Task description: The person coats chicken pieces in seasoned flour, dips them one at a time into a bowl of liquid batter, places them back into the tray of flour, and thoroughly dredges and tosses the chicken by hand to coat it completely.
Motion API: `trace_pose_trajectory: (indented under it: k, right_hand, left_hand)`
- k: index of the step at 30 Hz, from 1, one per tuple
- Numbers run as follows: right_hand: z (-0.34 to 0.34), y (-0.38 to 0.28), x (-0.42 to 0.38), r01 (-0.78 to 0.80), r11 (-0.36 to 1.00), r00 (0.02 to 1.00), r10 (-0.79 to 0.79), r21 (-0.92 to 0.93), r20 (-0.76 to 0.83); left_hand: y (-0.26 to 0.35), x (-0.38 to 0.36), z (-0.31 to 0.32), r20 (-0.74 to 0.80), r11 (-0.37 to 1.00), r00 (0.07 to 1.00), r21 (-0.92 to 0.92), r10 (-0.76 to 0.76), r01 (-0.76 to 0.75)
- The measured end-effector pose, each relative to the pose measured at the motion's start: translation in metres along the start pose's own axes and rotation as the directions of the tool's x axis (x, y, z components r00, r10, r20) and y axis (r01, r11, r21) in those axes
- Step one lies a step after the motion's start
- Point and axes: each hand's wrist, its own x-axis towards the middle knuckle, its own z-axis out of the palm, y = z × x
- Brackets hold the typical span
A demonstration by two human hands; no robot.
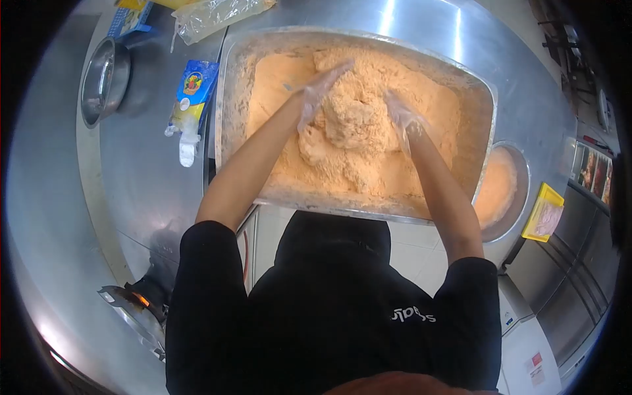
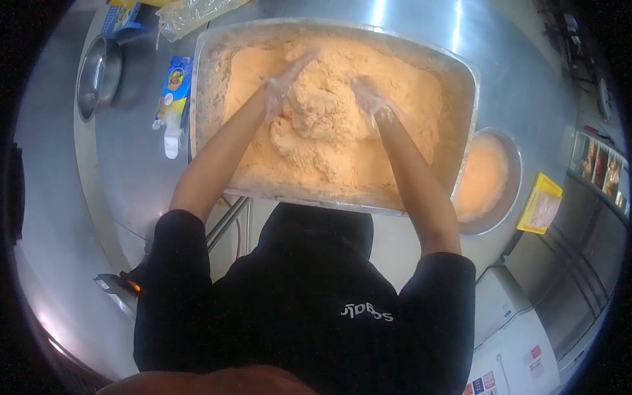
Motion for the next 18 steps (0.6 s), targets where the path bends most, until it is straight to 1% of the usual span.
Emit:
trace_pose_trajectory:
  k: [1,3,5,6,7,8,9,10,11,12,13,14,15,16,17,18]
  right_hand:
    - [-0.002,-0.008,-0.003,-0.005,1.0,1.0,0.005,-0.019,-0.003]
    - [-0.01,-0.023,-0.016,-0.032,0.997,0.999,0.03,-0.069,-0.02]
    - [-0.014,-0.029,-0.035,0.009,0.993,0.999,-0.014,-0.118,-0.048]
    - [-0.016,-0.026,-0.045,0.062,0.984,0.995,-0.074,-0.164,-0.064]
    - [-0.013,-0.012,-0.052,0.208,0.959,0.969,-0.23,-0.194,-0.095]
    - [-0.011,0.001,-0.058,0.345,0.908,0.917,-0.38,-0.237,-0.124]
    - [-0.01,0.018,-0.064,0.467,0.803,0.849,-0.524,-0.37,-0.068]
    - [-0.01,0.034,-0.07,0.566,0.663,0.757,-0.654,-0.489,-0.011]
    - [-0.012,0.048,-0.073,0.631,0.422,0.66,-0.733,-0.651,0.164]
    - [-0.011,0.056,-0.077,0.631,0.323,0.647,-0.72,-0.705,0.249]
    - [-0.01,0.063,-0.082,0.633,0.217,0.63,-0.702,-0.743,0.332]
    - [-0.002,0.065,-0.089,0.603,0.298,0.696,-0.649,-0.74,0.306]
    - [0.003,0.07,-0.092,0.601,0.289,0.691,-0.657,-0.745,0.303]
    - [0.008,0.075,-0.095,0.598,0.28,0.685,-0.664,-0.751,0.299]
    - [0.012,0.087,-0.093,0.617,0.179,0.607,-0.728,-0.766,0.319]
    - [0.012,0.096,-0.081,0.594,0.085,0.586,-0.727,-0.8,0.357]
  left_hand:
    - [-0.005,0.013,-0.004,0.018,0.999,0.999,0.0,0.045,-0.045]
    - [-0.021,0.035,-0.015,0.033,0.995,0.998,-0.092,0.047,-0.043]
    - [0.017,-0.007,-0.012,-0.006,0.999,1.0,-0.039,0.0,0.0]
    - [0.028,-0.03,-0.007,-0.027,0.999,0.999,-0.014,-0.029,0.029]
    - [0.024,-0.041,-0.006,-0.044,0.998,0.997,-0.013,0.056,-0.057]
    - [0.019,-0.049,-0.007,-0.058,0.989,0.988,-0.007,0.144,-0.145]
    - [0.013,-0.056,-0.007,-0.064,0.974,0.972,0.002,0.228,-0.228]
    - [0.007,-0.061,-0.006,-0.053,0.983,0.982,-0.036,0.179,-0.181]
    - [0.001,-0.067,-0.006,-0.042,0.988,0.991,-0.076,0.129,-0.132]
    - [-0.002,-0.073,-0.004,-0.032,0.99,0.996,-0.116,0.081,-0.084]
    - [0.0,-0.083,0.003,-0.018,0.987,0.987,0.044,0.157,-0.156]
    - [0.002,-0.096,0.014,0.01,0.953,0.974,0.203,0.227,-0.225]
    - [0.003,-0.104,0.023,0.049,0.889,0.956,0.355,0.29,-0.288]
    - [-0.01,-0.102,0.031,0.033,0.811,0.901,0.423,0.432,-0.404]
    - [-0.037,-0.092,0.041,0.029,0.713,0.826,0.488,0.563,-0.503]
    - [-0.042,-0.082,0.043,0.063,0.635,0.793,0.563,0.605,-0.529]
